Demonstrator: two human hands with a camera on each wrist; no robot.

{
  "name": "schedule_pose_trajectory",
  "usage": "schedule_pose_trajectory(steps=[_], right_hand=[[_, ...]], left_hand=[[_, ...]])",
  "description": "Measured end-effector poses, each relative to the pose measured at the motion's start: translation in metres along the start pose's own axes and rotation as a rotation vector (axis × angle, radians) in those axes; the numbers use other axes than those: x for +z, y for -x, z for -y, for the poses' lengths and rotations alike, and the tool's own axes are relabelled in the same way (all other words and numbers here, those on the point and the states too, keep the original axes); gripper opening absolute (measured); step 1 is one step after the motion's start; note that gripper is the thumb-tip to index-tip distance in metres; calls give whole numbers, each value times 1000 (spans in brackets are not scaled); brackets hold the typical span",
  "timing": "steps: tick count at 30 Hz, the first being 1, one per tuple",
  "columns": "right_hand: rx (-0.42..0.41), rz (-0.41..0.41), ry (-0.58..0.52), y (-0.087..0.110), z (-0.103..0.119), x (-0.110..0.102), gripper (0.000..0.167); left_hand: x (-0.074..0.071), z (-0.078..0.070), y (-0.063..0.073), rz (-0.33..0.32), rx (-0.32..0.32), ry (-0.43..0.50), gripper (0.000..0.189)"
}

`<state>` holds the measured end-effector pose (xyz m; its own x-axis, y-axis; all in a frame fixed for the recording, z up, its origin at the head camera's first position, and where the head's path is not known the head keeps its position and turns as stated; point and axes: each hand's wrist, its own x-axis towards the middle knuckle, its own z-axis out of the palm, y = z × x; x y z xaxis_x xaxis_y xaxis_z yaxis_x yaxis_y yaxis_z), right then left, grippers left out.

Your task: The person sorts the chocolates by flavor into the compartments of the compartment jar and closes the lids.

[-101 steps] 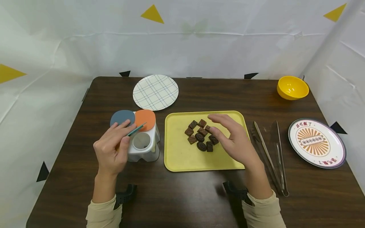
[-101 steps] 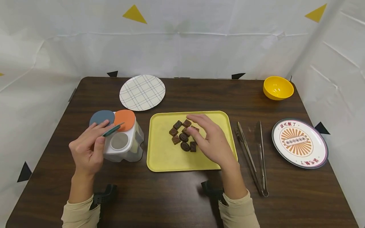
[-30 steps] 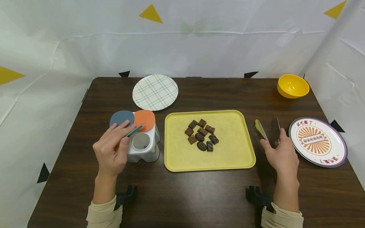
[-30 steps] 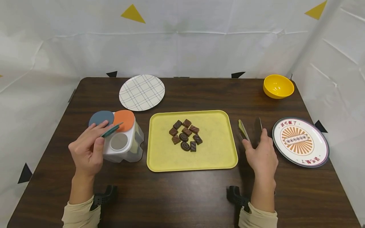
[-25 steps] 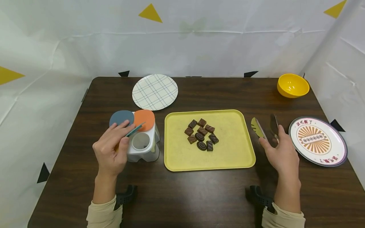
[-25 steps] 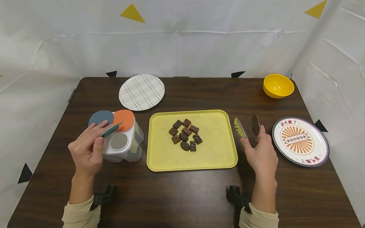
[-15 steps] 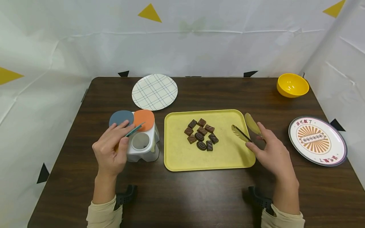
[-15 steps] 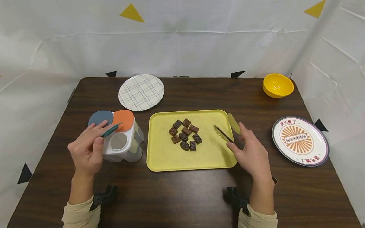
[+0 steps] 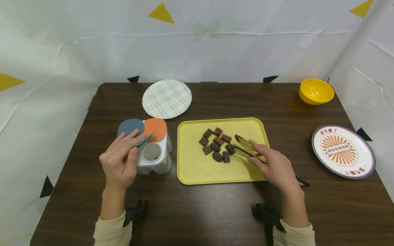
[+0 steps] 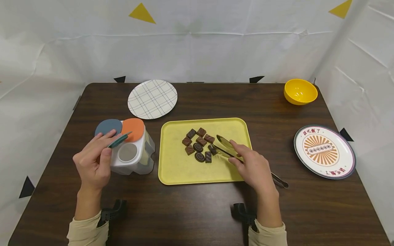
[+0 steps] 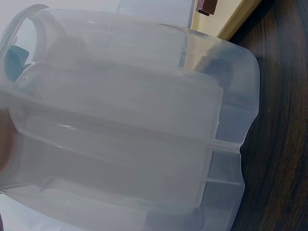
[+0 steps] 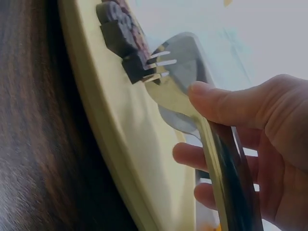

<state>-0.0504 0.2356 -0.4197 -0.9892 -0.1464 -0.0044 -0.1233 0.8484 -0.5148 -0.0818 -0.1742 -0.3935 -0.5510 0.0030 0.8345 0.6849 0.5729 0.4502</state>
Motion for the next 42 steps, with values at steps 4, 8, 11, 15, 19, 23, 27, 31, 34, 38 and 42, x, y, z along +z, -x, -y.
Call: schedule_pose_trajectory(steps=[4,8,11,15,19,23,27,31,34,38,42], right_hand=[[-5,-5,17,-2,2,3,57],[1,2,26,-3,3,4,57],[6,11,25,-3,4,4,58],[3,17,21,-3,6,4,58],[-4,15,13,-3,8,4,57],[-2,24,12,-4,10,5,58],[-7,30,13,-5,11,7,59],[-12,22,14,-5,12,10,59],[-9,22,17,-6,13,11,59],[1,17,32,-7,14,13,58],[8,3,58,-7,16,15,57]], left_hand=[[0,1,1,1,-1,-1,50],[1,3,1,4,-2,3,51],[1,4,2,5,-3,4,53],[1,4,2,3,-2,4,52],[1,3,2,-1,-3,4,52],[2,1,1,-3,-2,4,52],[2,0,1,-6,-5,2,53],[2,0,1,-7,-6,3,53],[1,1,2,-7,-8,3,52],[1,2,2,-2,-11,1,50],[1,2,2,-3,-11,0,50]])
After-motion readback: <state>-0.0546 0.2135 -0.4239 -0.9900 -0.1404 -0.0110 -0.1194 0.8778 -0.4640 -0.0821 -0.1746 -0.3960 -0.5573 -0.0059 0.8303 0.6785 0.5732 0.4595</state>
